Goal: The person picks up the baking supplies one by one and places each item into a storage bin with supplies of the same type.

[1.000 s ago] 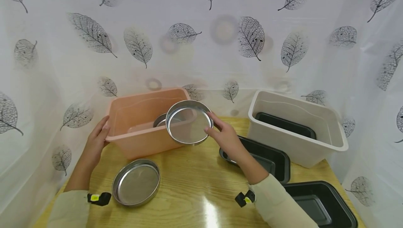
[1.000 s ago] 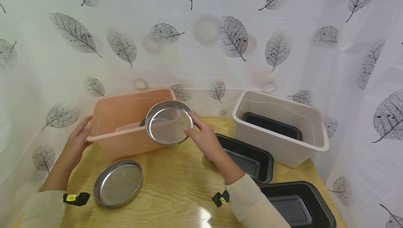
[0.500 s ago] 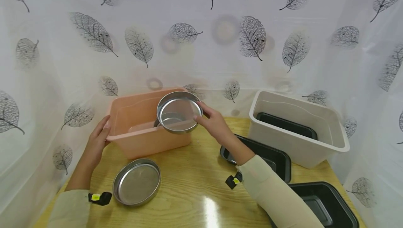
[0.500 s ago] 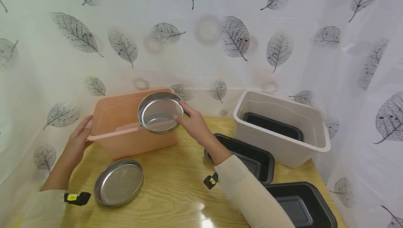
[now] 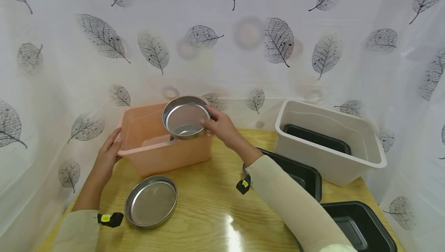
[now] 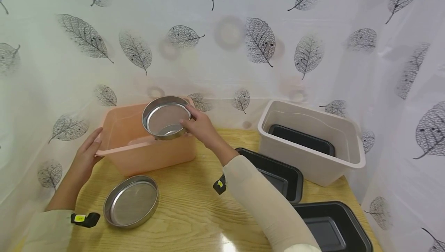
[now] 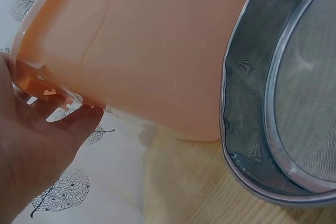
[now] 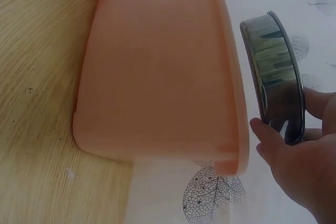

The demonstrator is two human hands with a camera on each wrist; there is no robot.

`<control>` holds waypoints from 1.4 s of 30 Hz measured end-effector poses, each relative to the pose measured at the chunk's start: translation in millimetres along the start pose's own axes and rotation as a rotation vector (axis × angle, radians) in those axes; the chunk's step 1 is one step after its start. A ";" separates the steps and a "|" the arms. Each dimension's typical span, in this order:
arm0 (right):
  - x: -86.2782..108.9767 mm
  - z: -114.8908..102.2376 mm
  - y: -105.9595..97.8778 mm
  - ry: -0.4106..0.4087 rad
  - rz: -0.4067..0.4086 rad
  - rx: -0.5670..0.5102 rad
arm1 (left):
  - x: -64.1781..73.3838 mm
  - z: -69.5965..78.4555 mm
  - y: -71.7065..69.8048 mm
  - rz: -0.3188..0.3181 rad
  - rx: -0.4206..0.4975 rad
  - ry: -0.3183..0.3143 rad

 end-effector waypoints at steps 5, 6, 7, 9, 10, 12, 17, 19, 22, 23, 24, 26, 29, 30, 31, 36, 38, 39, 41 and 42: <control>-14.6 2.4 5.7 0.012 -0.010 0.023 | 0.9 0.6 0.1 -0.003 -0.004 0.001; -17.1 2.2 6.7 0.016 -0.009 0.036 | 1.2 0.7 0.0 -0.003 -0.006 0.002; -20.1 2.4 7.6 0.022 -0.006 0.046 | 1.6 0.9 -0.1 -0.002 -0.009 0.003; -26.1 3.3 9.5 0.032 -0.003 0.065 | 2.2 1.2 -0.5 -0.002 -0.012 0.007; -29.2 4.0 10.6 0.037 0.000 0.071 | 2.5 1.1 -0.8 -0.001 -0.011 0.008; -35.4 5.1 13.2 0.039 -0.003 0.077 | 2.6 0.7 -1.5 0.000 -0.008 0.007; -51.2 8.9 22.0 0.024 -0.041 0.084 | 2.6 -0.7 -2.3 0.002 0.019 0.000; -55.6 9.4 25.8 0.026 -0.066 0.074 | 2.3 -1.3 -2.1 0.002 0.037 -0.003; -60.4 9.9 30.7 0.047 -0.096 0.053 | 1.0 -2.4 -2.0 0.003 0.054 -0.005; -61.6 10.0 31.9 0.057 -0.105 0.047 | 0.7 -2.8 -2.0 0.003 0.057 -0.004; -62.8 9.7 33.0 0.064 -0.112 0.043 | 0.4 -3.3 -2.1 0.003 0.061 -0.002; -65.5 10.1 35.0 0.085 -0.126 0.011 | 0.1 -4.5 -2.6 0.005 0.072 0.004; -69.6 10.7 37.1 0.117 -0.147 -0.086 | 0.8 -5.4 -3.2 0.007 0.104 0.011; -70.9 11.3 37.5 0.127 -0.155 -0.122 | 1.1 -5.6 -3.2 0.007 0.107 0.012; -72.3 11.9 37.7 0.136 -0.162 -0.150 | 1.3 -5.8 -3.2 0.007 0.107 0.013; -77.2 16.4 34.9 0.159 -0.192 -0.126 | 1.1 -6.0 -2.3 0.006 0.089 0.003; -78.8 18.6 33.3 0.163 -0.198 -0.063 | 0.7 -5.5 -1.8 0.006 0.080 -0.004; -79.5 19.3 32.4 0.158 -0.199 -0.016 | 0.6 -5.0 -1.4 0.007 0.072 -0.007; -81.7 20.8 31.0 0.142 -0.199 0.104 | 0.3 -4.1 -0.8 0.006 0.064 -0.011; -82.7 21.7 30.6 0.138 -0.199 0.149 | 0.2 -3.5 -0.4 0.005 0.061 -0.010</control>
Point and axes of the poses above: each hand's wrist, its own x-axis away from the middle knuckle, its own y-axis out of the palm, z = x × y, the point moved 3 cm from there along -x, towards the middle knuckle, and after that the axes turned 2 degrees about -z, right-handed, at the moved point
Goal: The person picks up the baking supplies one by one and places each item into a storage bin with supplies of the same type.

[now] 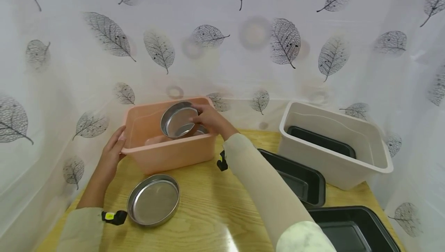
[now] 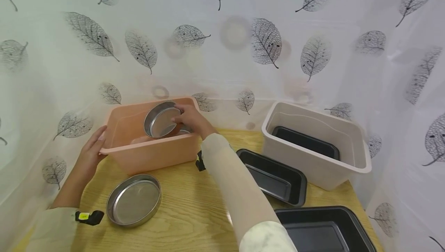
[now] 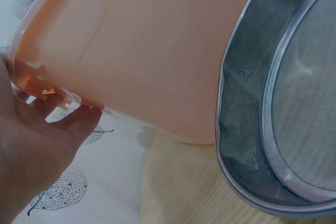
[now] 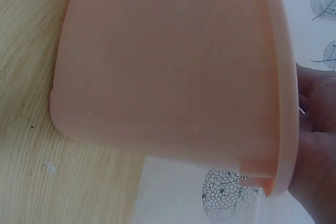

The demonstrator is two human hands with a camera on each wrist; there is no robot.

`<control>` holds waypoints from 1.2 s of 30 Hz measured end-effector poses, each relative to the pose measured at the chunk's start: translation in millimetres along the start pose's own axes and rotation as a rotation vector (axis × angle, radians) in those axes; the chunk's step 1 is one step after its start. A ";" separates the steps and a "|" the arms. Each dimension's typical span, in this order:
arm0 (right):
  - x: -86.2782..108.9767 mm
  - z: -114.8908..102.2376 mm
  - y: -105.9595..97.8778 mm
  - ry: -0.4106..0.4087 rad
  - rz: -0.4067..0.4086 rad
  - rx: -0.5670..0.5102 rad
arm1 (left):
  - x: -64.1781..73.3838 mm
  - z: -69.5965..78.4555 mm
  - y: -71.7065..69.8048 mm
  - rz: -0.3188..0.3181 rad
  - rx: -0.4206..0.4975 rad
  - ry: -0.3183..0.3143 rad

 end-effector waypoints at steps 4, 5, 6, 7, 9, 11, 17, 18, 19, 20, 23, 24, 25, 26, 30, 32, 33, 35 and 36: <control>-3.6 2.3 0.8 0.022 0.002 0.100 | 0.8 1.9 0.7 -0.003 -0.026 0.013; -3.4 2.4 1.6 0.035 -0.001 0.094 | 1.2 2.1 0.7 -0.003 -0.034 0.018; -3.3 2.7 2.7 0.050 -0.005 0.072 | 1.7 2.1 0.7 -0.003 -0.036 0.025; -3.1 2.6 3.6 0.061 -0.008 0.062 | 2.0 1.9 0.6 -0.003 -0.035 0.032; -3.7 3.3 5.1 0.079 -0.002 0.050 | 2.3 1.3 0.4 -0.005 -0.028 0.047; -3.4 3.5 6.9 0.088 0.004 0.046 | 2.0 0.4 0.0 -0.006 -0.018 0.060; -6.4 3.3 10.2 0.090 0.016 0.160 | 2.9 -0.1 -1.4 0.003 -0.002 0.065; -6.4 2.4 10.3 0.081 0.015 0.204 | 3.1 0.0 -1.4 0.003 -0.004 0.062; -6.2 1.6 10.3 0.068 0.011 0.243 | 3.0 0.2 -1.2 0.001 -0.006 0.061; -5.8 0.8 10.4 0.054 0.004 0.279 | 2.7 0.2 -1.0 -0.001 -0.013 0.059; -3.7 -2.3 10.5 0.007 -0.002 0.377 | 1.9 0.1 -0.6 -0.005 -0.029 0.044; -3.2 -2.7 10.3 -0.002 0.004 0.385 | 1.8 0.0 -0.6 -0.006 -0.034 0.038; -2.7 -2.9 10.3 -0.012 0.006 0.389 | 1.8 0.0 -0.5 -0.005 -0.035 0.035; -1.9 -3.3 10.4 -0.015 0.008 0.392 | 1.7 0.0 -0.5 -0.005 -0.039 0.031; -0.5 -1.9 10.1 -0.007 0.018 0.335 | 1.4 0.0 -0.4 -0.003 -0.039 0.023; 0.5 -1.6 10.1 0.010 0.009 0.301 | 1.4 0.1 -0.2 -0.005 -0.041 0.020; 1.2 -1.6 10.0 0.021 0.009 0.278 | 1.5 0.1 -0.1 -0.004 -0.042 0.020; 2.7 -2.4 9.6 0.037 0.008 0.262 | 2.0 0.0 -0.3 -0.002 -0.044 0.018; 3.3 -3.2 9.3 0.042 0.007 0.267 | 2.2 -0.2 -0.6 0.000 -0.044 0.015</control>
Point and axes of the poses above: each hand's wrist, its own x-axis away from the middle knuckle, its own y-axis out of the palm, z = x × y, the point moved 3 cm from there along -x, towards the middle knuckle, and after that the axes turned 2 degrees about -z, right-handed, at the moved point
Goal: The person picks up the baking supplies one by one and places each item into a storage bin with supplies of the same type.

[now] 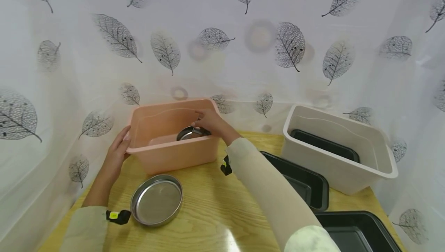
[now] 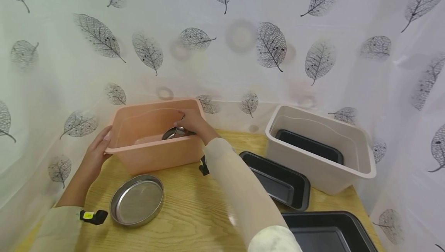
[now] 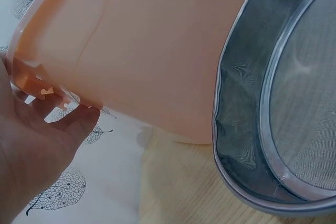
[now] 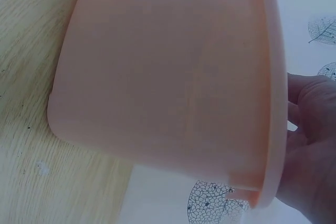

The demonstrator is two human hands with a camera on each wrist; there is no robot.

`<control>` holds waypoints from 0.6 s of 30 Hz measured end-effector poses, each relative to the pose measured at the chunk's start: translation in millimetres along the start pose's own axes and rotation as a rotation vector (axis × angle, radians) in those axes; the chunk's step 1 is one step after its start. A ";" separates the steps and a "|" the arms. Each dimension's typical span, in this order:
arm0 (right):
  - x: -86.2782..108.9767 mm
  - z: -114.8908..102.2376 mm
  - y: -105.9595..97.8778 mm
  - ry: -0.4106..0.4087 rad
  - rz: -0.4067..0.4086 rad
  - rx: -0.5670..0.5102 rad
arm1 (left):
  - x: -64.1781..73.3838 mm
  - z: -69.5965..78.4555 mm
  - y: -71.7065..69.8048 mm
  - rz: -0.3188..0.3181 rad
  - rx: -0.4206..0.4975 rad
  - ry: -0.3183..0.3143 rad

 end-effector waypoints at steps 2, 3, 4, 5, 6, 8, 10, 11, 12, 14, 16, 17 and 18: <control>2.5 -0.1 -3.0 -0.003 0.004 0.018 | -0.3 0.0 1.0 0.002 0.005 -0.004; 4.0 0.0 -4.4 -0.002 0.001 0.024 | -0.4 -0.2 1.4 0.004 0.010 -0.003; 4.7 -0.3 -5.7 -0.011 0.003 0.043 | -0.3 -0.6 1.2 0.006 0.014 -0.004; 5.6 -1.0 -7.4 -0.021 0.009 0.069 | -0.1 -0.8 1.2 0.008 0.019 -0.002; 6.6 -1.5 -8.9 -0.031 0.013 0.084 | 0.0 -1.2 1.1 0.010 0.022 0.002; 8.8 -2.5 -11.8 -0.049 0.022 0.094 | 0.3 -1.4 1.2 0.011 0.031 0.010; 11.3 -4.1 -14.4 -0.065 0.041 0.107 | 0.6 -1.3 1.4 0.010 0.032 0.016; 12.8 -4.8 -15.3 -0.067 0.045 0.102 | 0.7 -1.3 1.5 0.010 0.030 0.018; 14.5 -5.7 -16.0 -0.068 0.047 0.094 | 0.9 -1.5 1.6 0.010 0.026 0.017; 18.8 -8.2 -16.7 -0.068 0.047 0.070 | 1.0 -1.9 1.7 0.010 0.023 0.013; 22.9 -11.1 -16.4 -0.086 0.040 0.045 | 1.0 -2.4 1.6 0.010 0.016 0.011; 25.0 -12.8 -15.8 -0.100 0.032 0.025 | 0.9 -2.5 1.6 0.011 0.013 0.011; 27.8 -15.1 -15.0 -0.117 0.024 0.006 | 0.7 -2.5 1.5 0.010 0.013 0.010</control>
Point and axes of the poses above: each hand's wrist, its own x-axis away from the middle knuckle, its own y-axis out of the palm, z = x × y, the point moved 3 cm from there along -x, towards the middle knuckle, and after that the axes turned 2 degrees about -z, right-handed, at the moved point
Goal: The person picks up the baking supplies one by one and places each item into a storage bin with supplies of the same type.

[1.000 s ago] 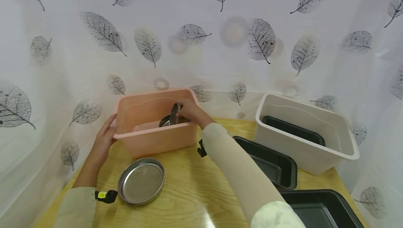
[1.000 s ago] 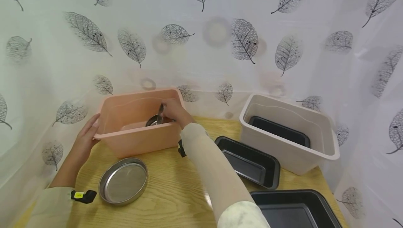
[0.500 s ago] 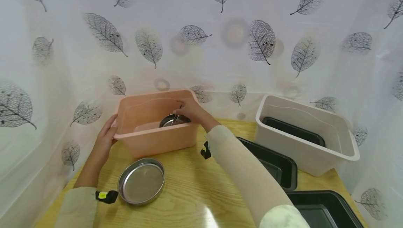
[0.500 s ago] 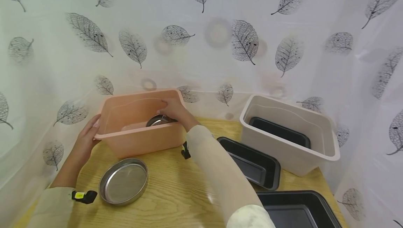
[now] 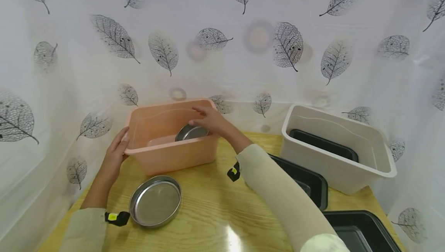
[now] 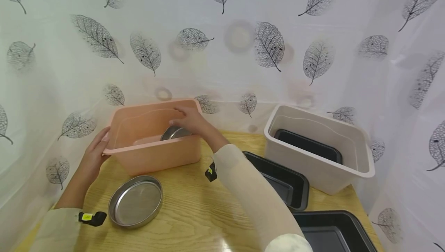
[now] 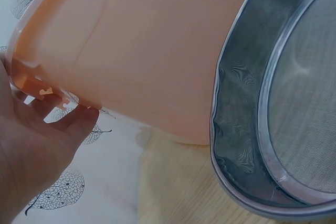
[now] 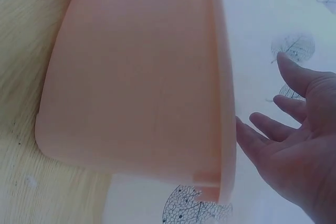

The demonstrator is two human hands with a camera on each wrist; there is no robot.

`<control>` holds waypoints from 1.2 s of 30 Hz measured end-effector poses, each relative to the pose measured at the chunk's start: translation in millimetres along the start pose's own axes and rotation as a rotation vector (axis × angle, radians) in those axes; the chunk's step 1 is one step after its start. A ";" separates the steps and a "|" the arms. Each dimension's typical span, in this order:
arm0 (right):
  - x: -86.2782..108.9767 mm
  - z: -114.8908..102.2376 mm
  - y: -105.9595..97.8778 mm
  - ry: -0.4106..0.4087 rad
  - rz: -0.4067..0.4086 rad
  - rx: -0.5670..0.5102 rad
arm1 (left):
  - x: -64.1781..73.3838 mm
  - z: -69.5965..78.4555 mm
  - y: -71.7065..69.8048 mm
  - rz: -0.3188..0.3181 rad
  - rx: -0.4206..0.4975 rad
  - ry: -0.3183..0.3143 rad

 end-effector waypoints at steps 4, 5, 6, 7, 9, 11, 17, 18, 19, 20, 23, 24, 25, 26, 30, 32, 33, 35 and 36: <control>10.2 -9.7 5.2 -0.071 -0.026 -0.038 | -1.2 0.4 0.3 0.001 0.008 0.001; 13.4 -12.8 6.7 -0.086 -0.028 -0.041 | -1.5 0.4 0.3 0.001 0.011 -0.002; 17.0 -15.6 8.4 -0.096 -0.028 -0.040 | -1.7 0.4 0.5 0.002 0.013 -0.003; 20.6 -18.2 10.1 -0.105 -0.025 -0.037 | -1.9 0.2 0.5 0.002 0.014 -0.004; 29.3 -23.3 13.7 -0.108 -0.019 -0.047 | -2.2 -0.1 0.9 0.001 0.014 -0.002; 38.9 -27.7 17.9 -0.108 -0.026 -0.079 | -2.6 -0.3 1.1 -0.001 0.023 -0.005; 66.3 -33.4 32.8 -0.131 -0.065 -0.165 | -2.8 -0.4 0.1 0.007 0.066 -0.006; 70.1 -32.9 35.7 -0.135 -0.071 -0.178 | -2.7 -0.4 -0.1 0.008 0.074 -0.007; 74.1 -32.5 38.7 -0.134 -0.082 -0.211 | -2.6 -0.3 -0.3 0.008 0.080 -0.007; 78.0 -31.6 41.8 -0.133 -0.092 -0.239 | -2.2 -0.2 -0.3 0.007 0.080 -0.007; 88.0 -27.2 51.9 -0.115 -0.115 -0.318 | -1.2 0.7 0.4 0.008 0.089 -0.001; 90.4 -25.4 55.3 -0.113 -0.114 -0.339 | -0.9 0.9 0.6 0.009 0.098 -0.001; 93.2 -23.5 58.6 -0.108 -0.115 -0.367 | -0.7 1.2 0.7 0.009 0.100 0.000; 95.4 -21.4 61.9 -0.108 -0.113 -0.386 | -0.8 1.0 0.9 0.009 0.099 0.000; 102.4 -9.9 75.0 -0.112 -0.079 -0.415 | -1.6 -0.1 1.5 0.005 0.112 -0.005; 105.8 -2.6 82.0 -0.108 -0.070 -0.415 | -2.2 -0.9 2.0 0.004 0.097 -0.010; 107.1 1.6 85.9 -0.107 -0.065 -0.408 | -2.3 -0.9 2.3 0.004 0.091 -0.014; 110.0 9.3 93.7 -0.098 -0.066 -0.409 | -2.6 -0.9 2.7 0.005 0.074 -0.023; 111.3 13.3 97.7 -0.089 -0.067 -0.418 | -2.7 -0.8 2.7 0.006 0.069 -0.027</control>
Point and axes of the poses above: each hand's wrist, its own x-axis away from the middle knuckle, its own y-axis out of the palm, z = x × y, the point moved 3 cm from there along -x, towards the middle knuckle, and after that the axes turned 2 degrees about -z, right-handed, at the moved point
